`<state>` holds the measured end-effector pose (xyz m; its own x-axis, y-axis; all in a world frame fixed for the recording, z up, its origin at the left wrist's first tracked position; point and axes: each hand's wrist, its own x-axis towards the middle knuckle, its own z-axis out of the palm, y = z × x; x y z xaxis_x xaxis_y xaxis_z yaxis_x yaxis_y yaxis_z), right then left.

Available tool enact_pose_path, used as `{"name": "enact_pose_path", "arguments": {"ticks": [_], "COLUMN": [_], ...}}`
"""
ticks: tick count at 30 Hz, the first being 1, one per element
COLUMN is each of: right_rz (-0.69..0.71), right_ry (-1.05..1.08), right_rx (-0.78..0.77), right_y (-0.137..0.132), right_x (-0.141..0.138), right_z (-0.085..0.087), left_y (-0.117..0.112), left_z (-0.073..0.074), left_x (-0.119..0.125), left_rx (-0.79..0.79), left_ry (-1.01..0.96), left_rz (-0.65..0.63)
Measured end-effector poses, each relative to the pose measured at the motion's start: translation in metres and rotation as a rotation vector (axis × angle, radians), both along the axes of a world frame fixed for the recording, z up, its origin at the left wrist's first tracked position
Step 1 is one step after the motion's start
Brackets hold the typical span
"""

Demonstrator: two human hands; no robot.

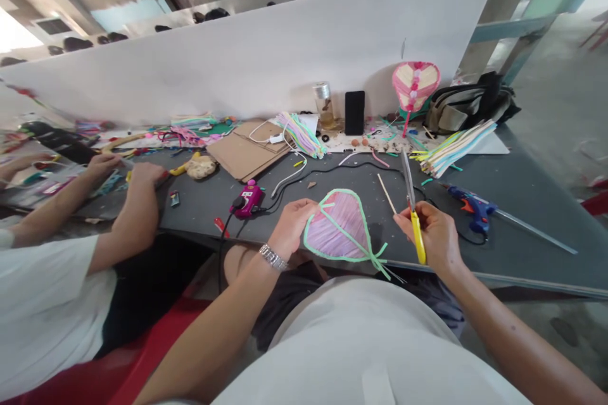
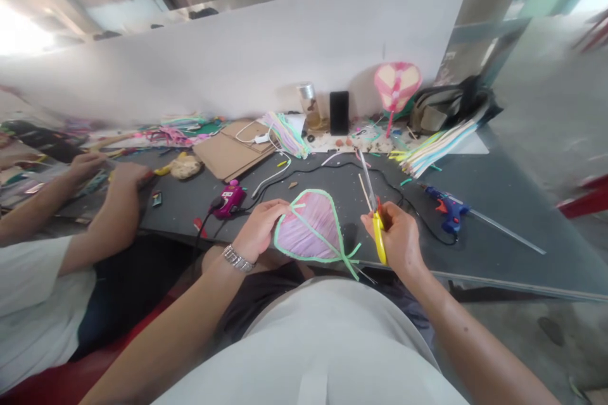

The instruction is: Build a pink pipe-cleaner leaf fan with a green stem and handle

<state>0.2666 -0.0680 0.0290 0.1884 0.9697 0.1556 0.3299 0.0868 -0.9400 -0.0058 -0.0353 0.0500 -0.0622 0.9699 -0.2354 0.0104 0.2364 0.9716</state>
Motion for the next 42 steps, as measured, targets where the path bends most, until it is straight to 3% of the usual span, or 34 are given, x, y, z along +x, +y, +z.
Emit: {"name": "enact_pose_path", "arguments": {"ticks": [8, 18, 24, 31, 42], "right_rz": [0.019, -0.002, 0.016, 0.033, 0.024], "right_ry": [0.017, -0.207, -0.233, -0.277, -0.297], "right_rx": [-0.025, -0.007, -0.038, -0.029, -0.096], "right_y": [0.0, -0.004, -0.004, -0.003, -0.002], "right_x": [0.004, 0.013, 0.015, 0.019, 0.024], "right_z": [-0.009, -0.019, -0.028, -0.039, -0.047], "left_y": [0.003, 0.014, 0.016, 0.014, 0.004], "left_z": [-0.009, -0.025, -0.03, -0.025, -0.006], "left_x": [-0.005, -0.023, -0.025, -0.025, -0.024], "left_rx": [0.003, -0.014, 0.004, -0.008, 0.042], "left_ry": [0.045, 0.017, -0.016, -0.029, 0.077], "left_rz": [0.038, 0.136, 0.148, 0.123, 0.11]}}
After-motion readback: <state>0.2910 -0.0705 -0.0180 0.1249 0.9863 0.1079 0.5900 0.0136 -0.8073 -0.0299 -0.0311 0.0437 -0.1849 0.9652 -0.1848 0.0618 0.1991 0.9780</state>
